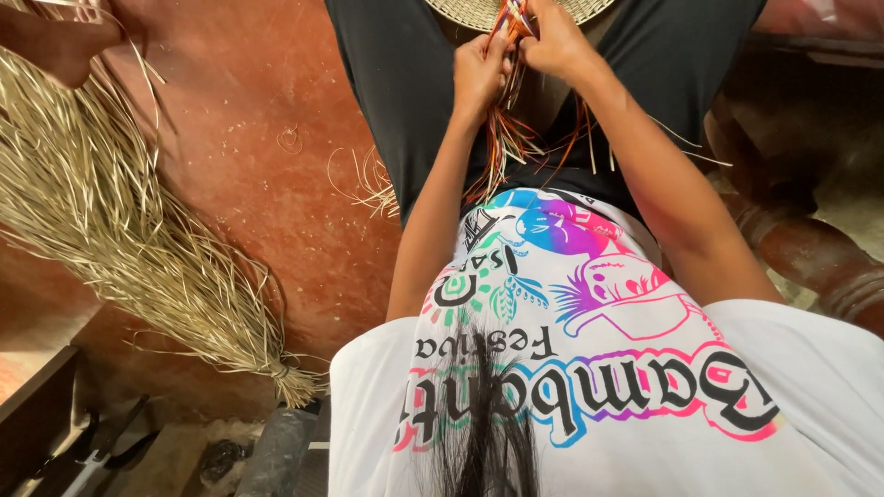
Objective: The person sits cross-legged on the floor and weaves a basket using dried natural fibers. They interlace orange and natural-colored strands into the rim of a partially completed basket held in their lap.
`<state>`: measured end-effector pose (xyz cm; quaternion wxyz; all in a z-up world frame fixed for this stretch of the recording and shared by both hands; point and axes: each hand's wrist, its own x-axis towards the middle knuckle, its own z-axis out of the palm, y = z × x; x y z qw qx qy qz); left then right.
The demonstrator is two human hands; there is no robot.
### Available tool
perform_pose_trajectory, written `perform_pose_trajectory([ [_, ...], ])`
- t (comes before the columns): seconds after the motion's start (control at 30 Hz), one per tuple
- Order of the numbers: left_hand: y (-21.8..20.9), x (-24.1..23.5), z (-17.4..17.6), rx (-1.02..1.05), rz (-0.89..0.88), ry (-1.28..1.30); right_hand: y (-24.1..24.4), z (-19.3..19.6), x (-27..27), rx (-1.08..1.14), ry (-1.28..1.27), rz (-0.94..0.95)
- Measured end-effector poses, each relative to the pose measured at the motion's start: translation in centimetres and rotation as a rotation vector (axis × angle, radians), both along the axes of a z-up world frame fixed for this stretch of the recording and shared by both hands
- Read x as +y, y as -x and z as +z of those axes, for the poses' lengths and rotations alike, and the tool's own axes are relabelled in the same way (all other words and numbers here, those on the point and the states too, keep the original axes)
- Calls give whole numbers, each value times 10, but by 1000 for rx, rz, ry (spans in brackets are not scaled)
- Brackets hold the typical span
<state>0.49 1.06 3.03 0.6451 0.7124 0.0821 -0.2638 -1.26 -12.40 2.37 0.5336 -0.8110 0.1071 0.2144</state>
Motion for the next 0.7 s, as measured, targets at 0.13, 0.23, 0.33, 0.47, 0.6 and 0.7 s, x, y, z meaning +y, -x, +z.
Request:
perform_pose_trajectory([
  [0.13,-16,10,42,300,-108,41,14,9,12,-348,321,20],
  [0.23,-26,16,67,283,-237,-63,15,21,11,-500,281,56],
  [0.33,-28,17,62,229,-331,-172,14,27,4,-467,226,101],
  [0.47,-28,19,33,-8,-508,-261,11,-4,-9,-401,29,88],
  [0.6,-27,4,8,-165,-301,-95,14,-31,-11,-1039,1088,413],
  [0.7,-25,5,-23,-443,-382,-518,11,-22,-5,-468,396,65],
])
